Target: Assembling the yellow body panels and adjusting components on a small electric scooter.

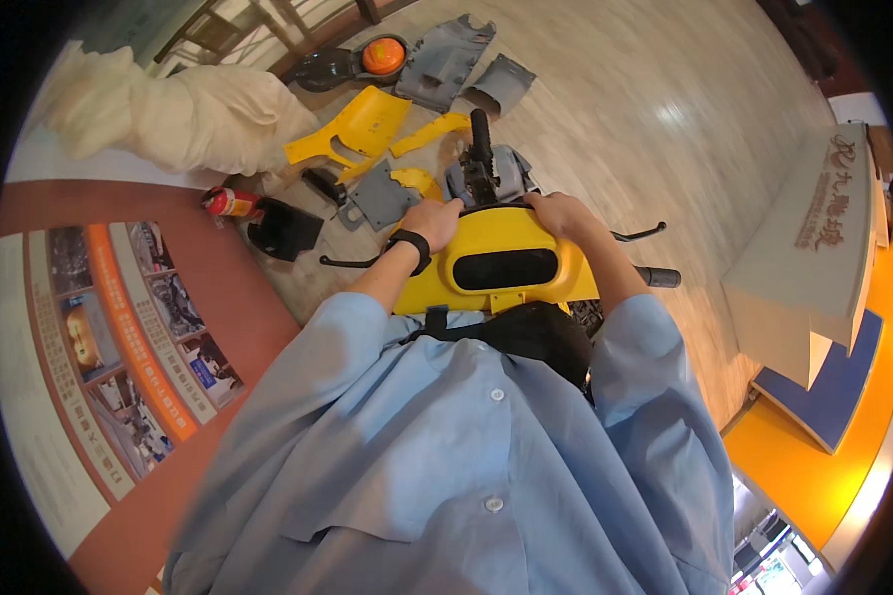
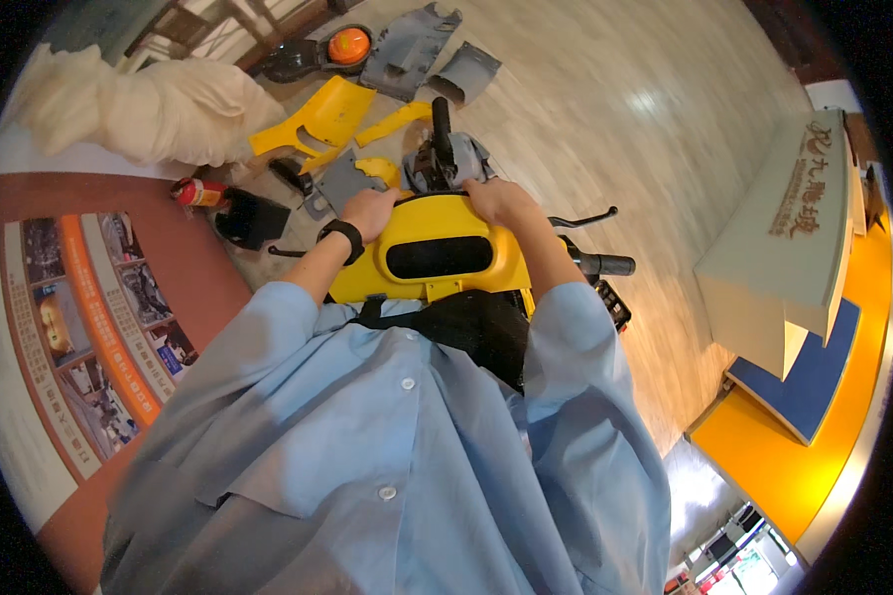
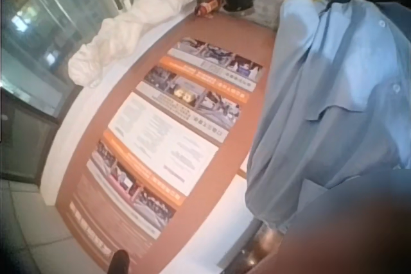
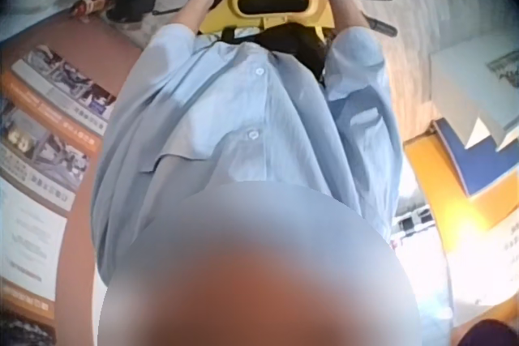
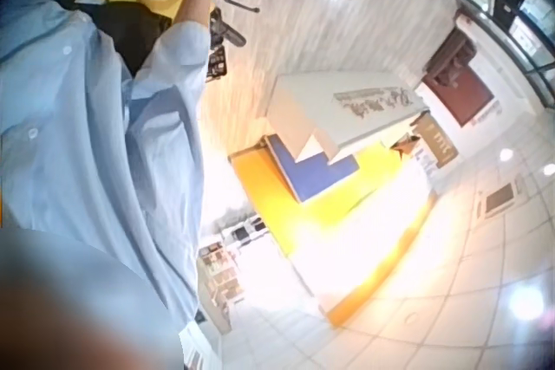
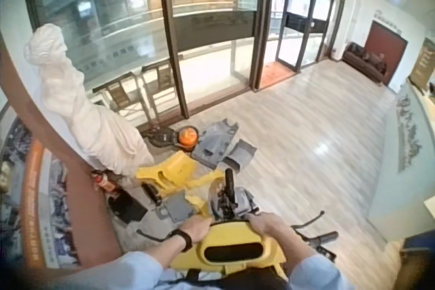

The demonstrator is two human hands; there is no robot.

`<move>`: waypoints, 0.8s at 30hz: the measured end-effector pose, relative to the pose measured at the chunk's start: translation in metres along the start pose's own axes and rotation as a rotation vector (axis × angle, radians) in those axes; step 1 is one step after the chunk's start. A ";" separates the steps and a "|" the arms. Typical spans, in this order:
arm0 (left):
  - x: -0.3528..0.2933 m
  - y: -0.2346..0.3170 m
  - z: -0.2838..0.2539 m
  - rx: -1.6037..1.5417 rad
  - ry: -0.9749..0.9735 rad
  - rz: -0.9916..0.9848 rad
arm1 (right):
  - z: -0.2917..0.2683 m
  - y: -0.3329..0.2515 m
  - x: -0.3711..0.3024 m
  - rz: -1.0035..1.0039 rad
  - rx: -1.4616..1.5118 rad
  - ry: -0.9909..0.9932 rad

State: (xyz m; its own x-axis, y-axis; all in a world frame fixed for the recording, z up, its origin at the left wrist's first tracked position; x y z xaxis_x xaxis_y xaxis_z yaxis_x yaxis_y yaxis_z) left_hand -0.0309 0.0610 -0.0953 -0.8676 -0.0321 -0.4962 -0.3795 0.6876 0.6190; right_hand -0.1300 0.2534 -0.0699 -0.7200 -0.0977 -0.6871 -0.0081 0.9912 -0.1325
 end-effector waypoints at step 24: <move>-0.037 -0.024 -0.009 0.222 0.174 0.120 | -0.013 -0.001 -0.015 0.109 0.130 -0.023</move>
State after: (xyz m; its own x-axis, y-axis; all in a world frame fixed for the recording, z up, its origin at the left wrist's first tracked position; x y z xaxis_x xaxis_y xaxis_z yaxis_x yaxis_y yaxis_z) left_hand 0.0074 0.0388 -0.0862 -0.9514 -0.0517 -0.3035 -0.2079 0.8351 0.5094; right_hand -0.1281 0.2550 -0.0503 -0.6954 0.0064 -0.7186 0.1601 0.9762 -0.1463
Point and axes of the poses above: each hand's wrist, its own x-axis towards the middle knuckle, its own z-axis out of the palm, y = z × x, the point moved 10 cm from there along x, towards the middle knuckle, and after that the axes turned 11 degrees about z, right-handed, at the moved point
